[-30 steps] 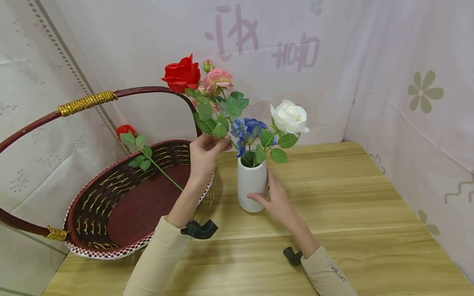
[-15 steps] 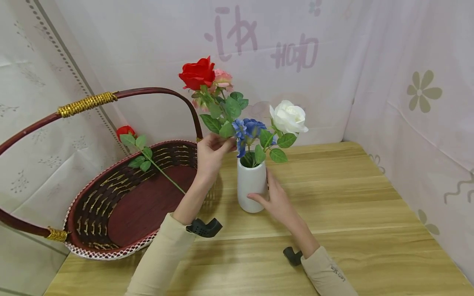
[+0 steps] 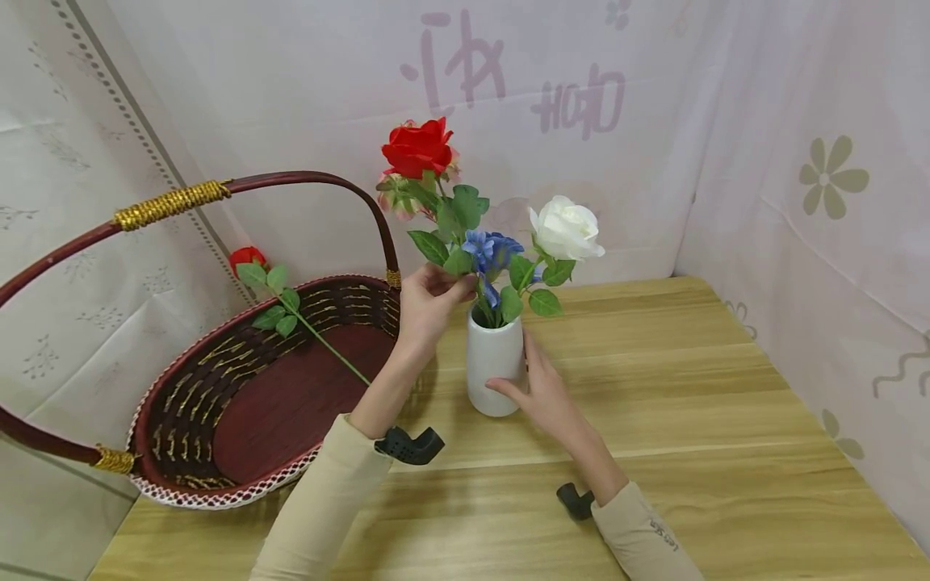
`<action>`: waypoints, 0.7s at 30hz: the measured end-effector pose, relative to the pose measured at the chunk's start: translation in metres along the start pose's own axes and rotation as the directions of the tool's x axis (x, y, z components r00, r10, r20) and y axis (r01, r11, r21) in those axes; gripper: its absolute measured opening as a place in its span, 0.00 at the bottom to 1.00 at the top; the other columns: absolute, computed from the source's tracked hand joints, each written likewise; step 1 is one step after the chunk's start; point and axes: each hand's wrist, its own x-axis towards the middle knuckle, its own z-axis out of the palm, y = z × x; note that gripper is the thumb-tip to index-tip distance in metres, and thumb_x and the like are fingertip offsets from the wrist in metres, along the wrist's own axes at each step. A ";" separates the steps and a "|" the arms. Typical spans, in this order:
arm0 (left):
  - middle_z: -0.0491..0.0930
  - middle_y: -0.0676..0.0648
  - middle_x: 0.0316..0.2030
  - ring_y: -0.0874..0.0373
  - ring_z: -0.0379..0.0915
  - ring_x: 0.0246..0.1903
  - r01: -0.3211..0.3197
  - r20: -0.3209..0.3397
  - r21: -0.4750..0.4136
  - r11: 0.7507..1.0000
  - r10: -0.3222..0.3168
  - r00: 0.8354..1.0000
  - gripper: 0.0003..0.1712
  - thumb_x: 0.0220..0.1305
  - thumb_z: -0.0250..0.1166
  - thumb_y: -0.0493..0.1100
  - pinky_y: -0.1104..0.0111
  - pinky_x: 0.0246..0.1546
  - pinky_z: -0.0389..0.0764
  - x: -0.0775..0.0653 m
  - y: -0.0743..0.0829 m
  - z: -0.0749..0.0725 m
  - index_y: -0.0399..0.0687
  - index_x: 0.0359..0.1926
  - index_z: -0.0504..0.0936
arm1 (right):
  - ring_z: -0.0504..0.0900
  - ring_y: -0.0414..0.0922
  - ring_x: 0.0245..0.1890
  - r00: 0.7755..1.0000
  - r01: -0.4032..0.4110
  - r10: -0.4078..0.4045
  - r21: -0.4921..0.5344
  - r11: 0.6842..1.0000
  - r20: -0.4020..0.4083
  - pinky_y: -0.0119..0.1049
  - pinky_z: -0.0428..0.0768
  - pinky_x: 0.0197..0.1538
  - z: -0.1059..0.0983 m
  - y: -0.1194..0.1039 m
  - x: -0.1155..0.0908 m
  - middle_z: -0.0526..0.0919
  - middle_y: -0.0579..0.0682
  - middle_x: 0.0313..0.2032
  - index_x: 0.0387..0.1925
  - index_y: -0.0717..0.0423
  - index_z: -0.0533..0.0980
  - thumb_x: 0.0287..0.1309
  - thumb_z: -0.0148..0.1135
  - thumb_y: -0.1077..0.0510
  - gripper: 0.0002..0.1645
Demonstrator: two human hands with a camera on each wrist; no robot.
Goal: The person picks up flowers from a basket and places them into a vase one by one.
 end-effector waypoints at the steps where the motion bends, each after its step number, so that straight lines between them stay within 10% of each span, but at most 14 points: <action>1: 0.85 0.36 0.33 0.55 0.84 0.29 0.006 0.005 0.016 1.000 -0.006 1.000 0.05 0.63 0.69 0.30 0.61 0.37 0.88 -0.001 0.000 0.000 0.31 0.36 0.82 | 0.70 0.55 0.67 1.000 0.000 0.000 0.000 1.000 0.001 0.56 0.78 0.62 0.000 0.000 0.000 0.64 0.57 0.71 0.81 0.46 0.41 0.62 0.71 0.46 0.60; 21: 0.84 0.42 0.29 0.53 0.80 0.30 0.029 0.006 0.232 0.972 -0.031 0.999 0.10 0.58 0.75 0.37 0.71 0.28 0.78 -0.002 -0.007 -0.002 0.35 0.33 0.83 | 0.70 0.56 0.67 1.000 -0.004 0.004 0.008 1.000 0.013 0.57 0.77 0.62 -0.002 -0.001 0.000 0.64 0.58 0.70 0.81 0.48 0.43 0.62 0.71 0.46 0.59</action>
